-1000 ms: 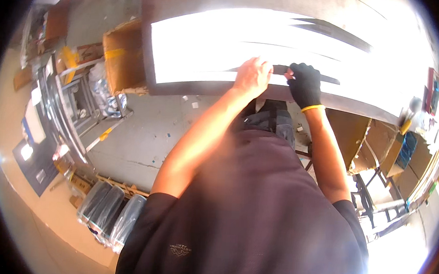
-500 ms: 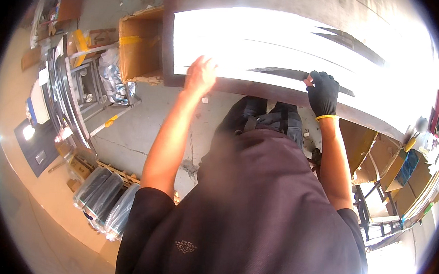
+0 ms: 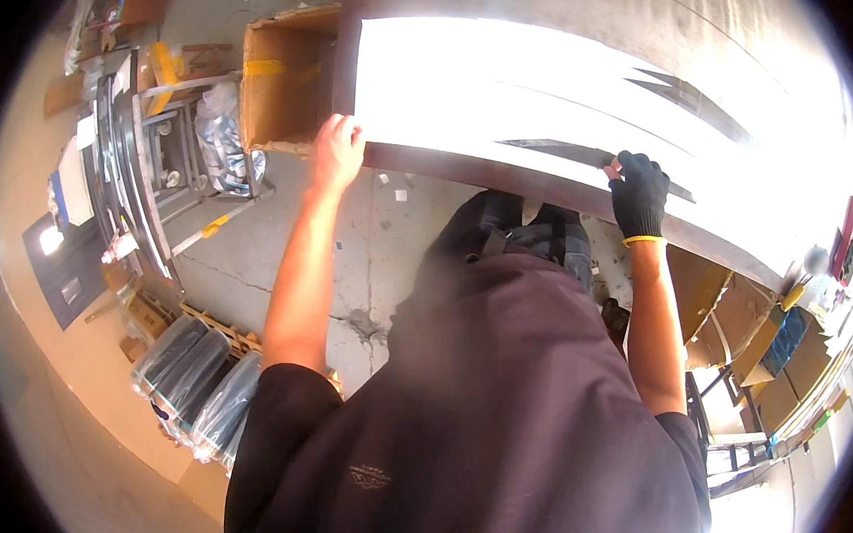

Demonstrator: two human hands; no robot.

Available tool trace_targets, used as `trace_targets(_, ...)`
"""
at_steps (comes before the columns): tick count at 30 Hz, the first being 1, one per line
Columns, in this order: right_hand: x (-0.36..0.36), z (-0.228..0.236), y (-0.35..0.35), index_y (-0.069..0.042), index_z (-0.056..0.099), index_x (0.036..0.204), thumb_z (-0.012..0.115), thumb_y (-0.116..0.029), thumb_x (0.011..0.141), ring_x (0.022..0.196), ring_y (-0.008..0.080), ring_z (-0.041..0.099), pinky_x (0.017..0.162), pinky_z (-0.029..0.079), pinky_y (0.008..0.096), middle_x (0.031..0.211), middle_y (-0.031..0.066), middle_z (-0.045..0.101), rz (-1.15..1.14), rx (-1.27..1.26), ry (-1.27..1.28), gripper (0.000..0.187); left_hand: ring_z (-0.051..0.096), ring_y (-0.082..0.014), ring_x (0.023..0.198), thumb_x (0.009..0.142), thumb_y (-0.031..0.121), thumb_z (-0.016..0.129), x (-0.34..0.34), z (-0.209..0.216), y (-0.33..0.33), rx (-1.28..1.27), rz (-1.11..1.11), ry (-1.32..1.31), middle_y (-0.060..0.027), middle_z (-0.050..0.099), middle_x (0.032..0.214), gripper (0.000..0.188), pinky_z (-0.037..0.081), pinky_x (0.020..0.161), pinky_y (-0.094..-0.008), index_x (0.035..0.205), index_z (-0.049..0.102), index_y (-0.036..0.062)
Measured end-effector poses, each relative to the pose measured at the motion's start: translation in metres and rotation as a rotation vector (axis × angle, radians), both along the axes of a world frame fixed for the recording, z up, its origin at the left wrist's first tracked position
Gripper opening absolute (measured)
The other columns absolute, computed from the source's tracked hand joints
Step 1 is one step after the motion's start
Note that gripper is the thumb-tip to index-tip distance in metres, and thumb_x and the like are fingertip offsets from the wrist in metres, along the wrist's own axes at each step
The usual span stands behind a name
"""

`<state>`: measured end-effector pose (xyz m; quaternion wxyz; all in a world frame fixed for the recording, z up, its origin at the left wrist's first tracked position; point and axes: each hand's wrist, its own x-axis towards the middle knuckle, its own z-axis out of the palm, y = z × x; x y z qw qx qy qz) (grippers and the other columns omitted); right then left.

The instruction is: The person applies a white protective film to a large dark panel. They smooth the film with their hands, use a squeegee tool to press it down, and trim the edges with a utility knife.

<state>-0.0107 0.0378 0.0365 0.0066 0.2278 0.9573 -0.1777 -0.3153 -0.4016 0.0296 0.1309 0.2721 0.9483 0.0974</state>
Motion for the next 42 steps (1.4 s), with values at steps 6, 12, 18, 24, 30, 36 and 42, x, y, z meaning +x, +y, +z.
trace_targets(6,0.002,-0.005,0.001,-0.015,0.072,0.094,0.083,-0.022,0.089,0.087,0.0358,0.071,0.078,0.052,0.0493,0.089,0.0096,0.073,-0.006,-0.019,0.004,0.014,0.06,-0.0367,0.133,0.106,0.023,0.07,0.074,-0.004,0.026,0.193,-0.028,0.142,-0.0156,0.06,0.142,0.043,0.051,0.114,-0.0473,0.146,0.064,0.0096)
trace_targets(12,0.003,-0.005,0.002,-0.014,0.072,0.094,0.082,-0.021,0.088,0.088,0.0365,0.07,0.078,0.052,0.0491,0.09,0.0102,0.073,0.009,-0.02,0.036,0.013,0.055,-0.0373,0.142,0.107,0.024,0.069,0.104,-0.015,0.035,0.102,-0.025,0.21,-0.0177,0.053,0.153,0.051,0.049,0.119,-0.0483,0.157,0.061,0.0173)
trace_targets(18,0.003,-0.006,0.003,-0.014,0.072,0.093,0.081,-0.022,0.088,0.088,0.0368,0.071,0.078,0.052,0.0492,0.089,0.0105,0.073,0.005,-0.04,0.073,0.013,0.056,-0.0413,0.138,0.108,0.022,0.066,0.114,-0.012,0.043,0.114,-0.068,0.266,-0.0225,0.055,0.146,0.048,0.049,0.117,-0.051,0.155,0.064,0.0136)
trace_targets(24,0.002,-0.008,0.003,-0.014,0.072,0.093,0.081,-0.023,0.087,0.087,0.0361,0.071,0.078,0.053,0.049,0.088,0.01,0.073,-0.004,-0.023,0.027,0.014,0.056,-0.0415,0.139,0.107,0.023,0.067,0.119,-0.011,0.052,0.045,-0.046,0.268,-0.0232,0.055,0.147,0.049,0.048,0.117,-0.0522,0.156,0.063,0.0163)
trace_targets(30,0.002,-0.007,0.004,-0.015,0.073,0.093,0.082,-0.025,0.087,0.086,0.0346,0.071,0.078,0.054,0.0484,0.088,0.0093,0.073,-0.002,-0.033,0.031,0.014,0.053,-0.043,0.141,0.107,0.021,0.066,0.122,-0.012,0.053,0.038,-0.022,0.232,-0.0234,0.052,0.15,0.05,0.045,0.119,-0.054,0.156,0.062,0.0162)
trace_targets(36,0.0,-0.005,-0.004,-0.015,0.075,0.091,0.082,-0.027,0.085,0.086,0.0346,0.07,0.08,0.053,0.0485,0.088,0.0091,0.072,-0.065,0.022,0.008,0.015,0.048,-0.0412,0.146,0.11,0.023,0.061,0.121,-0.014,0.053,-0.032,-0.018,0.187,-0.0212,0.047,0.156,0.051,0.041,0.123,-0.0544,0.16,0.059,0.0173)
trace_targets(42,0.015,-0.007,-0.007,-0.015,0.074,0.091,0.08,-0.027,0.085,0.093,0.0339,0.068,0.085,0.05,0.0493,0.094,0.0085,0.072,-0.195,-0.063,0.176,0.014,0.05,-0.0426,0.144,0.108,0.023,0.064,0.121,-0.01,0.057,0.005,-0.027,0.205,-0.0223,0.049,0.154,0.05,0.042,0.122,-0.0553,0.157,0.061,0.0129)
